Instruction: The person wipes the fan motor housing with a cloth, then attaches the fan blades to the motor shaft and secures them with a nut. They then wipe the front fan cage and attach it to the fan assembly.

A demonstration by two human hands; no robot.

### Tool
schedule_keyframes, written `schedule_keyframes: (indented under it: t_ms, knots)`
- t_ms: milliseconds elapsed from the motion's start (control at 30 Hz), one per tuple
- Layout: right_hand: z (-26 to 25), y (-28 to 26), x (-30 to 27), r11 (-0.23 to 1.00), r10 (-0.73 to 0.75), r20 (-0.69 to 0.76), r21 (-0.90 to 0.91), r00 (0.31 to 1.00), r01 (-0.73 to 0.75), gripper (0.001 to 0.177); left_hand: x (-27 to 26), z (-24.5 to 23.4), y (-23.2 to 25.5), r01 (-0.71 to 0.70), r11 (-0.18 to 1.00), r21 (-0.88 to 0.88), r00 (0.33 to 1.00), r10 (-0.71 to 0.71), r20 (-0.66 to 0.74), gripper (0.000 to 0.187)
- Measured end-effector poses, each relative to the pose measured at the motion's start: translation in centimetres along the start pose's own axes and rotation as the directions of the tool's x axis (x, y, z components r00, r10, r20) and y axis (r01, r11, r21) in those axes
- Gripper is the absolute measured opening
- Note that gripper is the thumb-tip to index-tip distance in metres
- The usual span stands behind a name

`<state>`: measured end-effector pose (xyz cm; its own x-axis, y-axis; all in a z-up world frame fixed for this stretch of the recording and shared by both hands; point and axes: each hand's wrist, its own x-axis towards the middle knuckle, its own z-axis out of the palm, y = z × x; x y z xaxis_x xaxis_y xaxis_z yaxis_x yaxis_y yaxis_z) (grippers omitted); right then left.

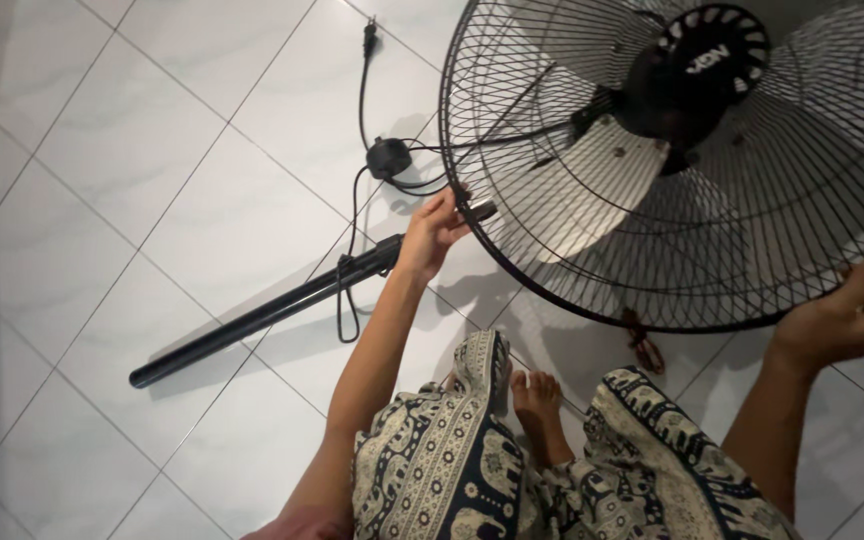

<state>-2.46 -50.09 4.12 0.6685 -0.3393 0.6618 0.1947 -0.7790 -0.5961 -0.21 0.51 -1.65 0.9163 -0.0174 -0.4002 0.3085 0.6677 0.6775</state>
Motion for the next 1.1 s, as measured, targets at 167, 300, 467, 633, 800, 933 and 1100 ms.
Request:
schedule_keyframes:
  t_ms: [167, 300, 467, 633, 800, 933, 1100]
  knots:
    - [-0.5, -0.5, -0.1, 0.986, -0.104, 0.053, -0.127, 0.993, 0.11, 0.028, -0.4, 0.6, 0.3, 0.028, 0.999, -0.017, 0.999, -0.027, 0.038, 0.034]
    - [-0.9, -1.3, -0.3, 0.928, -0.146, 0.092, -0.334, 0.985, 0.168, 0.03, -0.3, 0.7, 0.6, 0.046, 0.999, -0.027, 0.998, -0.044, 0.048, 0.031]
    - [-1.2, -1.3, -0.5, 0.958, -0.145, 0.128, -0.229, 0.981, 0.171, 0.025, -0.6, 0.8, 0.6, 0.042, 0.999, -0.013, 0.999, -0.042, 0.006, 0.033]
    - [-1.1, -2.9, 0.9, 0.964, -0.182, 0.138, -0.169, 0.974, 0.204, 0.024, -0.7, 0.7, 1.4, -0.038, 0.982, 0.183, 0.994, 0.055, -0.093, 0.033]
    - [-1.8, -4.7, 1.1, 0.991, -0.129, 0.056, -0.022, 0.99, 0.13, 0.024, -2.2, 1.4, -0.5, -0.084, 0.988, 0.133, 0.936, 0.124, -0.331, 0.03]
    - [-2.2, -4.7, -0.7, 0.982, 0.03, -0.055, 0.191, 0.998, -0.019, 0.032, -8.1, 3.2, -5.6, -0.102, 0.978, 0.182, 0.972, 0.137, -0.189, 0.039]
    - [-2.2, -6.5, -8.1, 0.878, 0.253, -0.139, 0.448, 0.958, -0.166, 0.025, -10.6, 6.9, -8.6, 0.261, 0.891, 0.372, 0.906, -0.359, 0.223, 0.045]
